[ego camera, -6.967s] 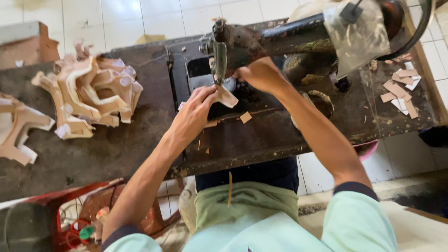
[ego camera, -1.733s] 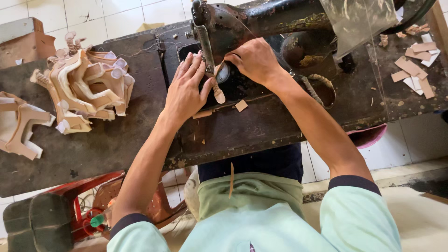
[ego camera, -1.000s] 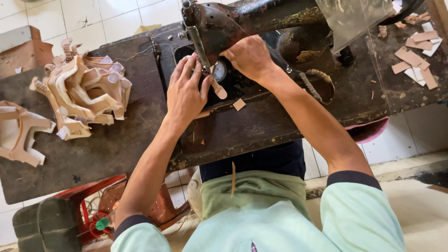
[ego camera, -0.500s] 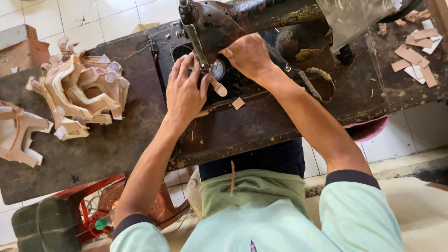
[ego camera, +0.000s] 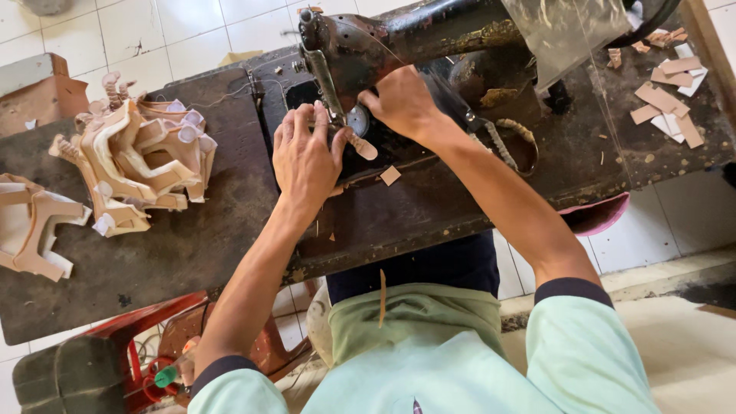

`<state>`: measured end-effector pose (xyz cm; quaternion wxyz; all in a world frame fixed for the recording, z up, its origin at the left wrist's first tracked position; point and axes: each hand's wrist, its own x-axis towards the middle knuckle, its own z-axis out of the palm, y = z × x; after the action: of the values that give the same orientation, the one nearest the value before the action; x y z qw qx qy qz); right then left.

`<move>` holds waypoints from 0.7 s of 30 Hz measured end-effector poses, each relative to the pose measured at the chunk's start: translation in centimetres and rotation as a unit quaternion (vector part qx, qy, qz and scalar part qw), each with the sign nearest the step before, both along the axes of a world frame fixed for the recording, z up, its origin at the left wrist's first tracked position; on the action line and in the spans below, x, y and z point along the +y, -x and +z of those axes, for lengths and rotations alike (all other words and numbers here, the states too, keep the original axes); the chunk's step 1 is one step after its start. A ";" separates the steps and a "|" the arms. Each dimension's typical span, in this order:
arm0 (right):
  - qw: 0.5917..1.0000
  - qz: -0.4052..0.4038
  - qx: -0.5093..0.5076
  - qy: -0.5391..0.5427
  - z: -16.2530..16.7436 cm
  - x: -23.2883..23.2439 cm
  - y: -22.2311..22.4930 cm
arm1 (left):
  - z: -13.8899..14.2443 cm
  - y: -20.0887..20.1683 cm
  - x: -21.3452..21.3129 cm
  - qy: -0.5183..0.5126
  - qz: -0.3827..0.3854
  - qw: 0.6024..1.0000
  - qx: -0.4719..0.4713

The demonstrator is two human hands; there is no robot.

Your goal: The person sews foam shoe upper components together on an old treadle sewing machine, guiding the pieces under the needle, then trims the thread with scissors and stacks the finished pieces on the workbench, repeating the cycle for several components.

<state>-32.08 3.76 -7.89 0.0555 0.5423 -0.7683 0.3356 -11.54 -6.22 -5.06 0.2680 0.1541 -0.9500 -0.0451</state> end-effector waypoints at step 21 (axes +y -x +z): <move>0.923 -0.046 -0.367 -0.105 3.0 0.4 0.2 | 0.5 -2.2 -0.3 -0.030 -0.120 0.992 -0.016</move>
<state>-32.29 4.13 -4.90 -0.2719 0.3486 -0.7896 0.4256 -9.29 -6.51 -4.53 0.2402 0.0478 -0.9640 -0.1032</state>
